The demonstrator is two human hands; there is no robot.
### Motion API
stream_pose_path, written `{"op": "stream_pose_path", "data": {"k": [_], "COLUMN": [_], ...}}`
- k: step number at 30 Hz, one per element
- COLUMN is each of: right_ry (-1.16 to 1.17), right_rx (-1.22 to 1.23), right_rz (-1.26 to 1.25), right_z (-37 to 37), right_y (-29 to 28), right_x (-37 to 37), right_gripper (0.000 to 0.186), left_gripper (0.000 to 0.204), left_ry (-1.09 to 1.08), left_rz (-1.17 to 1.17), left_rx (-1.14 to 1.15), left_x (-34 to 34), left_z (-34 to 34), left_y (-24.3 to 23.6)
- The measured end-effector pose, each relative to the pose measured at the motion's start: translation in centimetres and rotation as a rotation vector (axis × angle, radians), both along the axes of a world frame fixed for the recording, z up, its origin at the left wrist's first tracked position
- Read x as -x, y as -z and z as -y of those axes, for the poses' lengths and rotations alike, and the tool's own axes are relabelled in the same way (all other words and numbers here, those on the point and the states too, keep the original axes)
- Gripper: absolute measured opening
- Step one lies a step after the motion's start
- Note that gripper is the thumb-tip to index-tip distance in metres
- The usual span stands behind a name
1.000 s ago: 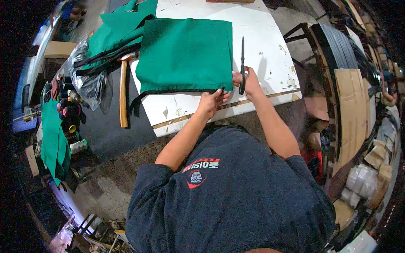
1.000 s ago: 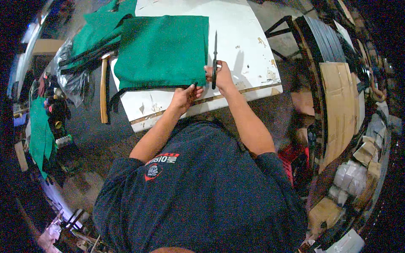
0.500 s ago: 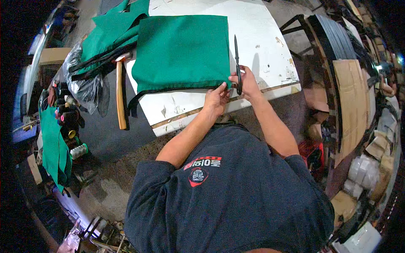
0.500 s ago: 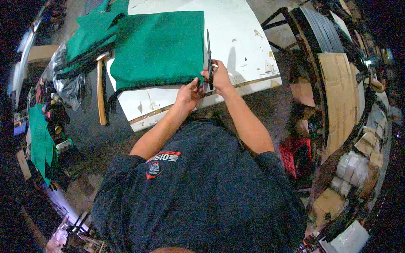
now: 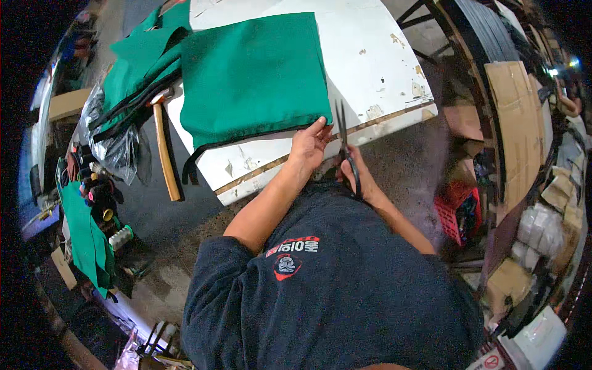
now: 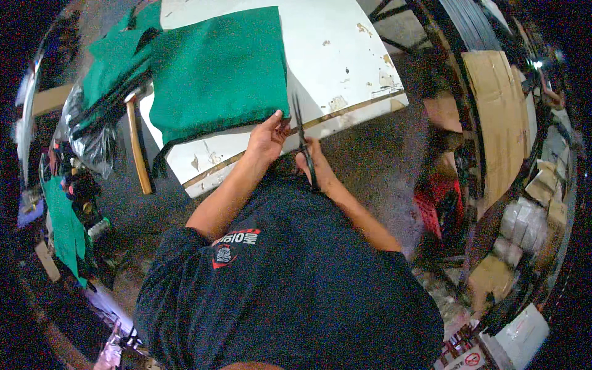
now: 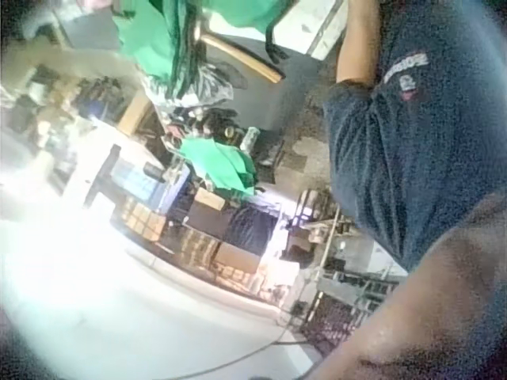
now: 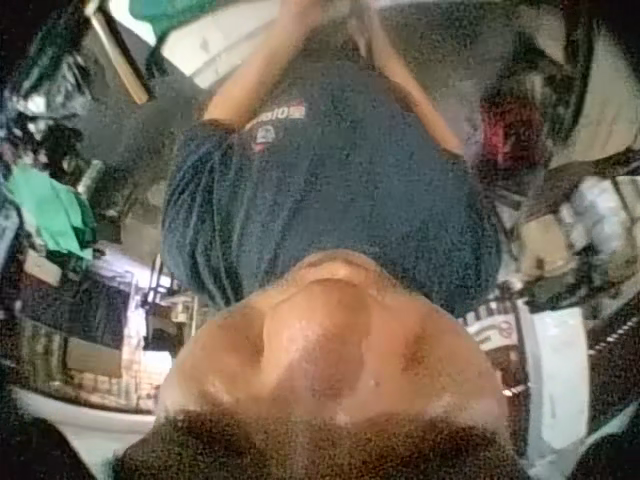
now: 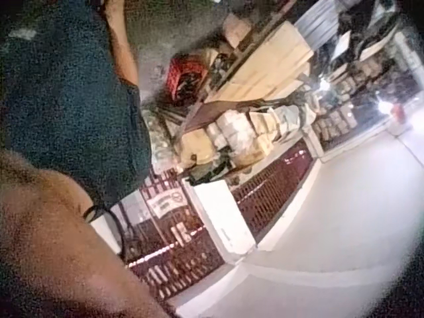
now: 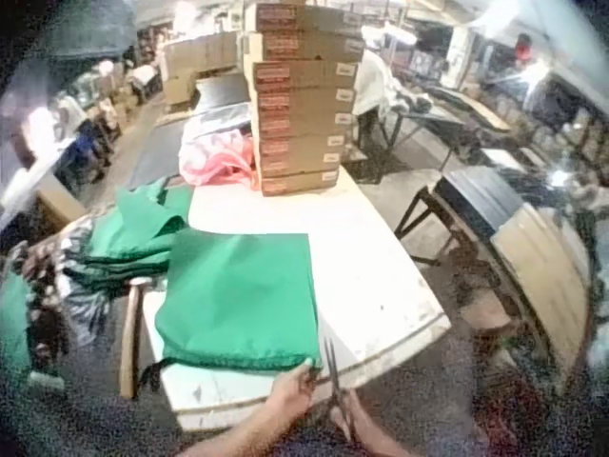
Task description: Cutting green fabric pieces with scissors on a workshop table.
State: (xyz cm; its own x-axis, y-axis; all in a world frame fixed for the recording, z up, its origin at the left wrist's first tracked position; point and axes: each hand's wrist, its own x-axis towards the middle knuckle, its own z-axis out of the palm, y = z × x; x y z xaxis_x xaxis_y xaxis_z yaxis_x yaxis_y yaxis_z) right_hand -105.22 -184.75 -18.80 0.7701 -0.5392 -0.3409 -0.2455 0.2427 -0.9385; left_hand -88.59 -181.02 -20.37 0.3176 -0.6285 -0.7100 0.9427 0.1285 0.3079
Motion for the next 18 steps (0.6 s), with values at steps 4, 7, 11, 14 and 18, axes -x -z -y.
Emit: {"op": "stream_pose_path", "data": {"k": [4, 7, 11, 14, 18], "right_ry": [0.015, 0.016, 0.055, 0.075, 0.114], "right_rx": [0.127, 0.255, 0.122, 0.129, 0.173], "right_rz": [-0.124, -0.144, -0.157, -0.164, -0.227], "right_z": [-1.3, -2.0, -3.2, -3.4, -3.4], "right_y": [0.6, 0.9, 0.2, 0.3, 0.0], "right_x": [0.6, 0.7, 1.1, 0.6, -0.1], "right_gripper": [0.060, 0.060, 0.060, 0.060, 0.059], "left_gripper": [0.009, 0.009, 0.008, 0.008, 0.009], "left_ry": [0.010, 0.041, 0.055, 0.049, 0.045], "left_rz": [-0.016, 0.023, 0.100, 0.107, 0.126], "left_rx": [0.005, -0.018, -0.003, -0.075, -0.119], "left_x": [0.7, 0.7, 1.0, 1.1, 1.3], "left_z": [0.9, 1.3, 1.5, 1.4, 1.4], "left_y": [0.8, 0.9, 0.7, 0.5, 0.0]}}
